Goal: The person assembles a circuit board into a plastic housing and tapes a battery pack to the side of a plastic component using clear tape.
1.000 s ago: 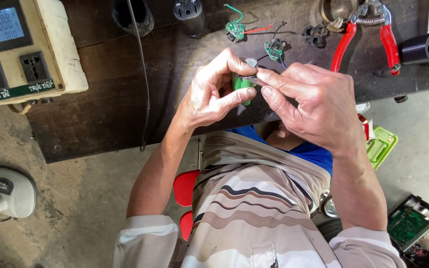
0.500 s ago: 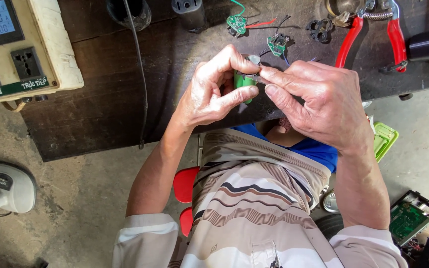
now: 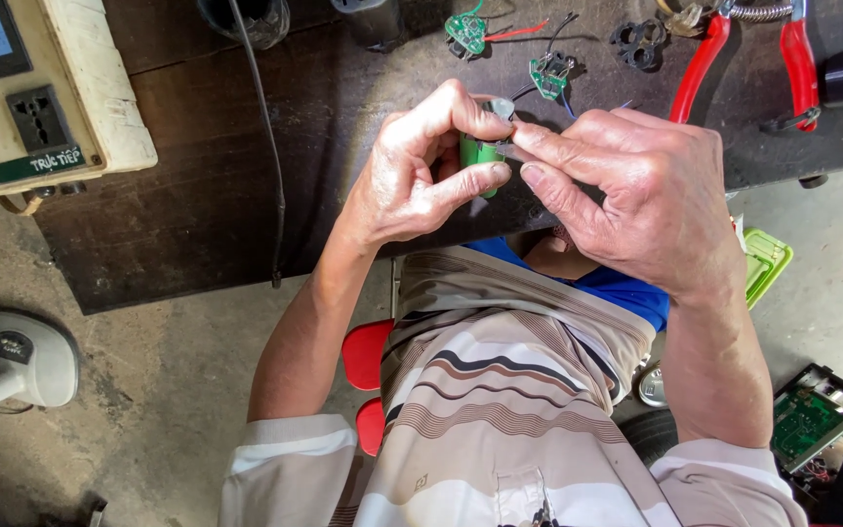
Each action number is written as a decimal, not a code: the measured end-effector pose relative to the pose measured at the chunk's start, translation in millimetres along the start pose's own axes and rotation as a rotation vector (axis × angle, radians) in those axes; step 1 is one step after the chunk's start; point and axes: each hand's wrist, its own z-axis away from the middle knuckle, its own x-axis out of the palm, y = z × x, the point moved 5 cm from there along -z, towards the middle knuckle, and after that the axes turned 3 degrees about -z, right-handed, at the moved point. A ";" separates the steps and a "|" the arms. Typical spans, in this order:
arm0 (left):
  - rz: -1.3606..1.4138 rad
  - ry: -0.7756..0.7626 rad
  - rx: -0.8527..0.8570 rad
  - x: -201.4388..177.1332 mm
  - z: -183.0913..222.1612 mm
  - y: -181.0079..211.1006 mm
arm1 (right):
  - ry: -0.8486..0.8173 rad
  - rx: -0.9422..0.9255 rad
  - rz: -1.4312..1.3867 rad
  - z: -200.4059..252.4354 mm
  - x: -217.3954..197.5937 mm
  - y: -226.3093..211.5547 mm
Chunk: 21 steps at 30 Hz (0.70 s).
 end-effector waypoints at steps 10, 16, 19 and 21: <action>-0.083 0.009 0.079 -1.3 0.8 1.2 | -0.039 -0.009 0.067 -4.7 -5.5 -3.4; -0.131 0.019 0.102 -2.7 0.3 2.3 | -0.012 -0.012 0.195 -4.3 -5.8 -5.6; -0.120 0.020 0.132 -1.3 -1.8 3.2 | -0.031 -0.013 0.213 -5.4 -6.2 -5.6; -0.119 0.025 0.165 -1.2 -2.9 5.1 | -0.043 -0.017 0.195 -6.4 -6.1 -6.3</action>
